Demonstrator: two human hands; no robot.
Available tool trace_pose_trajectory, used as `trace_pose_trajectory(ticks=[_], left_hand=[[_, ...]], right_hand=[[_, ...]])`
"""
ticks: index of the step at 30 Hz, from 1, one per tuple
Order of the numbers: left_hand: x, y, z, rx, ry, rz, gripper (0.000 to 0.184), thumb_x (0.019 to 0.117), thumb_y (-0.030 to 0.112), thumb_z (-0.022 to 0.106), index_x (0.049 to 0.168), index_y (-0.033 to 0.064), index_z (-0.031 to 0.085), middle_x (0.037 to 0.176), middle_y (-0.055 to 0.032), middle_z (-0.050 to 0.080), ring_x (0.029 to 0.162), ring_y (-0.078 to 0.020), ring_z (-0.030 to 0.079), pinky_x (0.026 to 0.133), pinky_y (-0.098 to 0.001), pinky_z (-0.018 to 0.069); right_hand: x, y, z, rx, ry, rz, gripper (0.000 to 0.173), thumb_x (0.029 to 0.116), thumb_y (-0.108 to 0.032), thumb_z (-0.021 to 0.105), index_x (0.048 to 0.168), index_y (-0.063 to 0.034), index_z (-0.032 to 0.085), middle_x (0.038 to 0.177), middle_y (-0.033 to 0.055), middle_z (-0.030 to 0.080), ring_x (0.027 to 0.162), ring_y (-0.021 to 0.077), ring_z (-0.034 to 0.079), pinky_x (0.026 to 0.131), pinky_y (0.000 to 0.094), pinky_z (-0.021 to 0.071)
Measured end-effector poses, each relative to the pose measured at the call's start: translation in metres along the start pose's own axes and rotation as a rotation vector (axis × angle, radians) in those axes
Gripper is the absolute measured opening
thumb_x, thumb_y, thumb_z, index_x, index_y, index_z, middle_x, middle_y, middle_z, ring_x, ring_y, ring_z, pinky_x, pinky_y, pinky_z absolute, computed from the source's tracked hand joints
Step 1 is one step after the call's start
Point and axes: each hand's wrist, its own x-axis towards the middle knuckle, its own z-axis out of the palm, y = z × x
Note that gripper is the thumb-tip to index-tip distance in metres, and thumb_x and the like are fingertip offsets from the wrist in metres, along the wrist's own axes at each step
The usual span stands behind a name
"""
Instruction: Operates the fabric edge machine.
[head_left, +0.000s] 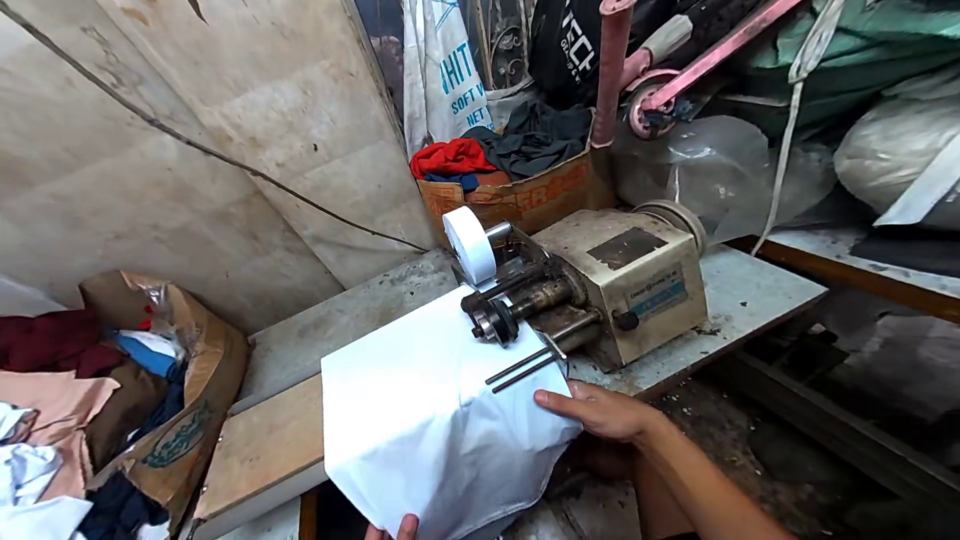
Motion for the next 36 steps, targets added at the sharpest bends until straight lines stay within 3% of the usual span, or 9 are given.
trace_pose_trajectory(ticks=[3,6,10,13,17,20,24,27,36], left_hand=[[0.003,0.004,-0.001,-0.042,-0.015,0.033,0.024,0.0970,0.010,0.068,0.119,0.0179,0.070,0.108,0.0044,0.077,0.101,-0.0079,0.072,0.097,-0.0321,0.0575],[0.005,0.003,-0.004,0.042,-0.020,0.026,0.027,0.0951,0.003,0.068,0.120,0.0126,0.066,0.107,0.0037,0.077,0.100,-0.0086,0.072,0.095,-0.0315,0.0589],[0.006,0.006,-0.006,-0.025,-0.028,0.048,0.026,0.0958,0.013,0.070,0.121,0.0193,0.069,0.109,0.0041,0.076,0.102,-0.0083,0.072,0.096,-0.0327,0.0580],[0.008,0.009,-0.007,0.074,-0.028,0.017,0.027,0.0940,0.000,0.067,0.119,0.0107,0.065,0.105,0.0025,0.077,0.097,-0.0099,0.073,0.091,-0.0329,0.0605],[0.009,0.012,-0.007,-0.035,-0.043,0.037,0.025,0.0922,0.015,0.075,0.116,0.0211,0.072,0.108,0.0046,0.076,0.102,-0.0076,0.071,0.097,-0.0330,0.0574],[0.013,0.010,-0.006,-0.017,-0.034,0.033,0.027,0.0913,0.010,0.075,0.116,0.0194,0.070,0.107,0.0046,0.077,0.100,-0.0073,0.072,0.094,-0.0311,0.0584],[0.015,0.013,-0.001,-0.095,-0.054,0.050,0.028,0.0923,0.015,0.075,0.119,0.0210,0.070,0.109,0.0033,0.076,0.103,-0.0087,0.071,0.098,-0.0331,0.0565],[0.015,0.014,0.006,-0.032,-0.063,0.042,0.026,0.0912,0.012,0.076,0.115,0.0202,0.072,0.107,0.0038,0.077,0.100,-0.0082,0.072,0.095,-0.0315,0.0585],[0.015,0.006,0.008,-0.081,-0.001,0.073,0.024,0.0950,0.006,0.070,0.118,0.0155,0.069,0.108,0.0017,0.077,0.101,-0.0102,0.073,0.095,-0.0335,0.0588]], right_hand=[[0.000,-0.001,0.000,-0.003,0.014,0.007,0.029,0.1054,-0.037,0.054,0.119,-0.0136,0.065,0.100,-0.0030,0.076,0.093,0.0080,0.072,0.089,0.0303,0.0600],[0.000,-0.002,0.002,-0.003,0.023,0.021,0.030,0.1052,-0.037,0.055,0.120,-0.0132,0.064,0.100,-0.0029,0.075,0.093,0.0080,0.072,0.089,0.0300,0.0598],[0.000,-0.002,0.001,-0.019,0.021,0.018,0.032,0.1052,-0.037,0.055,0.123,-0.0125,0.063,0.103,-0.0021,0.075,0.096,0.0085,0.072,0.091,0.0308,0.0595],[0.001,-0.001,0.002,-0.027,0.013,0.020,0.032,0.1047,-0.038,0.056,0.122,-0.0120,0.064,0.102,-0.0016,0.075,0.095,0.0089,0.072,0.091,0.0312,0.0597],[0.001,-0.003,0.001,-0.041,0.007,0.007,0.029,0.1053,-0.036,0.055,0.121,-0.0129,0.064,0.103,-0.0033,0.075,0.096,0.0071,0.072,0.092,0.0293,0.0589],[0.002,-0.002,0.001,-0.050,0.001,0.001,0.028,0.1053,-0.036,0.056,0.121,-0.0135,0.065,0.103,-0.0041,0.075,0.097,0.0063,0.071,0.092,0.0293,0.0586],[0.000,-0.004,0.001,-0.065,0.008,0.006,0.028,0.1052,-0.035,0.056,0.121,-0.0134,0.064,0.102,-0.0046,0.075,0.095,0.0059,0.071,0.091,0.0292,0.0593],[0.000,-0.005,0.003,-0.072,0.032,0.020,0.029,0.1050,-0.035,0.056,0.121,-0.0130,0.064,0.101,-0.0049,0.075,0.095,0.0051,0.071,0.091,0.0283,0.0591],[-0.001,-0.004,0.004,-0.093,0.048,0.033,0.032,0.1045,-0.038,0.056,0.123,-0.0133,0.063,0.102,-0.0047,0.075,0.095,0.0052,0.071,0.091,0.0280,0.0589]])
